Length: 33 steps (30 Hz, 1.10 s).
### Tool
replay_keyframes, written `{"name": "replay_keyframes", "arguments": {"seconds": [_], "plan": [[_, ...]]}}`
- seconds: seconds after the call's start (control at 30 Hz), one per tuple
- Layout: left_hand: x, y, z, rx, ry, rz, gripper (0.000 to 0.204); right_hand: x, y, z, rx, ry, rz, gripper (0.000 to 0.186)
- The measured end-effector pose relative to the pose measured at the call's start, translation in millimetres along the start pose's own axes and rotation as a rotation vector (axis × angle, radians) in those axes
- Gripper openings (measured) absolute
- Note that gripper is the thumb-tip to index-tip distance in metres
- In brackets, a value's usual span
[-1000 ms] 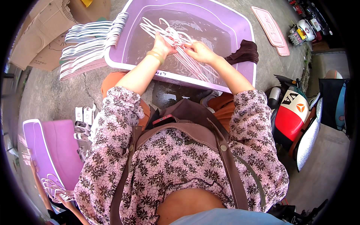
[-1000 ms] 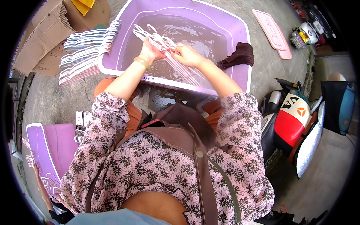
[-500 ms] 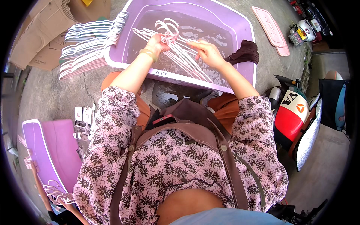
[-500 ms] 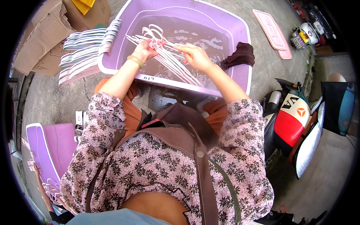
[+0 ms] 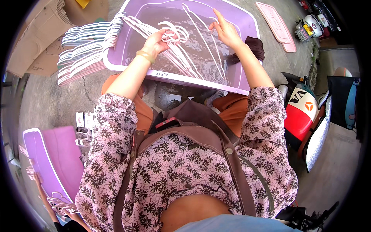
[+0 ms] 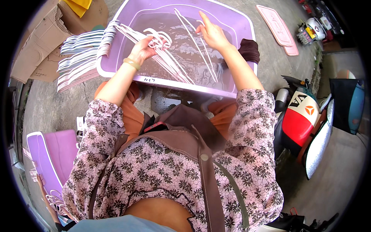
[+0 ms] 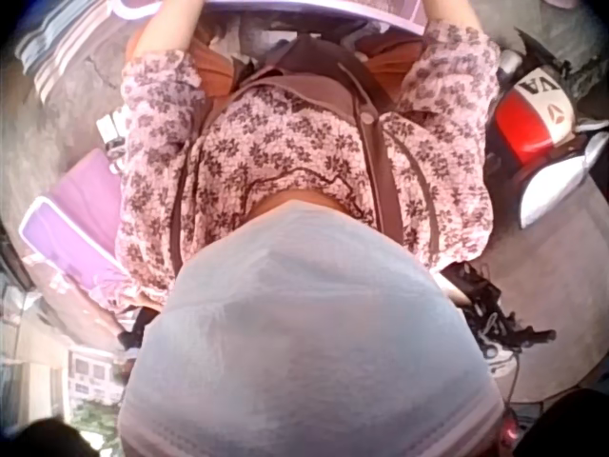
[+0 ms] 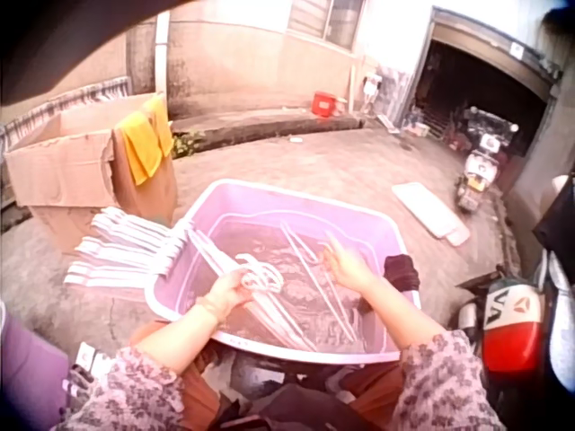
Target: The person washes plastic clothes hangers by dipping them into a basin of water, wiping them with a cloth, and then hanging them on a metal drying rack.
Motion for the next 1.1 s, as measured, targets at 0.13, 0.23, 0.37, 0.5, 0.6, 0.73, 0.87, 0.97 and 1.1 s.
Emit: {"name": "replay_keyframes", "arguments": {"seconds": [0.13, 0.23, 0.37, 0.5, 0.6, 0.73, 0.87, 0.97, 1.1], "plan": [[-12.1, -26.0, -7.5, 0.117, 0.006, -0.086, 0.022, 30.5, -6.6, -40.1, 0.026, 0.025, -0.094, 0.042], [-9.0, -32.1, -9.0, 0.16, 0.006, -0.073, 0.029, 49.4, -15.1, -71.3, 0.21, 0.084, -0.129, 0.039], [-16.3, -43.8, -10.1, 0.074, 0.104, -0.226, 0.035, 56.9, -40.9, -87.0, 0.371, 0.133, -0.204, 0.038], [-28.1, -39.7, 3.0, 0.029, 0.066, -0.213, 0.036, 59.3, -56.2, -89.5, 0.638, 0.163, -0.174, 0.041], [-28.6, -29.4, 12.8, 0.011, 0.021, -0.012, 0.032, 41.5, -59.9, -84.2, 1.076, -0.074, -0.373, 0.066], [-26.4, -30.3, 23.8, -0.045, 0.0, 0.027, 0.021, 4.5, -28.1, -89.9, 0.742, 0.272, -0.086, 0.114], [-43.3, -47.7, 13.3, 0.212, -0.112, -0.126, 0.028, 24.5, -56.5, -112.9, 0.682, 0.145, -0.016, 0.115], [-60.2, -60.0, 10.7, 0.22, -0.115, -0.121, 0.029, 44.2, -69.8, -118.7, 0.653, 0.275, -0.128, 0.11], [-55.9, -50.0, 19.8, -0.071, 0.062, -0.321, 0.024, 65.8, -99.7, -37.2, 0.868, -0.081, -0.119, 0.077]]}}
Point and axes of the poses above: each hand's wrist, its own x-axis towards the middle knuckle, its own y-axis out of the back of the hand, z = x × y, the point moved 8 cm from there along x, towards the middle knuckle, and after that the axes turned 5 degrees about z, right-handed, at the moved point
